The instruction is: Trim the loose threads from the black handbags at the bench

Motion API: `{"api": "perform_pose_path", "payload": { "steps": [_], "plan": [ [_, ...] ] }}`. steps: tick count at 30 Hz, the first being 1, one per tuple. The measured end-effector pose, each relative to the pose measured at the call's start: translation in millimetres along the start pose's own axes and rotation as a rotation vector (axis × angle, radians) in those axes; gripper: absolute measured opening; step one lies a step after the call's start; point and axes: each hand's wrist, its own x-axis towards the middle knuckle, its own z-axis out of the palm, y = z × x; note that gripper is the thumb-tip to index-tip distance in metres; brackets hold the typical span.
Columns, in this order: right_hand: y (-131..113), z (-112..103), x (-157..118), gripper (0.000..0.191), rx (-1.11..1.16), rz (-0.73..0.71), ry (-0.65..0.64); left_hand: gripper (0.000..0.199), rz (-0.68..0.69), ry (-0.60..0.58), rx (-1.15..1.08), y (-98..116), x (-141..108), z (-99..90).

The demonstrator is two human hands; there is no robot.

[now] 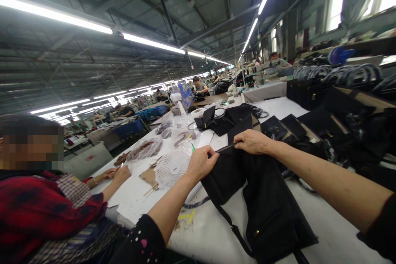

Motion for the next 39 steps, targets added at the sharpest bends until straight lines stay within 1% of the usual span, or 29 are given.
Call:
{"api": "perform_pose_path", "payload": {
  "steps": [6,11,15,20,26,28,31,35,39],
  "plan": [
    [-1,-3,-4,0.021,-0.021,0.002,-0.009,0.018,0.034,0.047,0.064,2,0,5.6],
    [-2,-3,-7,0.023,-0.018,0.017,-0.019,0.016,0.04,0.027,0.065,2,0,4.4],
    [-7,-4,-5,0.023,-0.042,0.026,0.009,0.015,0.028,0.02,0.06,2,1,4.7],
    [-14,-5,0,0.027,0.016,-0.04,-0.003,0.016,0.012,0.021,0.06,3,0,5.9],
    [-13,-2,4,0.022,-0.03,-0.051,0.003,0.013,0.037,-0.007,0.04,1,-1,4.0],
    [-12,-1,4,0.022,-0.04,-0.05,0.009,0.014,0.043,-0.009,-0.007,-1,0,3.0],
    [-11,0,3,0.022,-0.054,-0.043,0.013,0.022,0.046,-0.029,-0.161,-5,2,2.0],
    [-12,-1,4,0.021,-0.05,-0.045,0.011,0.033,0.034,-0.121,-0.347,-10,3,0.1],
    [-12,-2,2,0.02,-0.032,-0.052,0.007,0.038,0.009,-0.23,-0.482,-14,5,-4.6]
  ]
}}
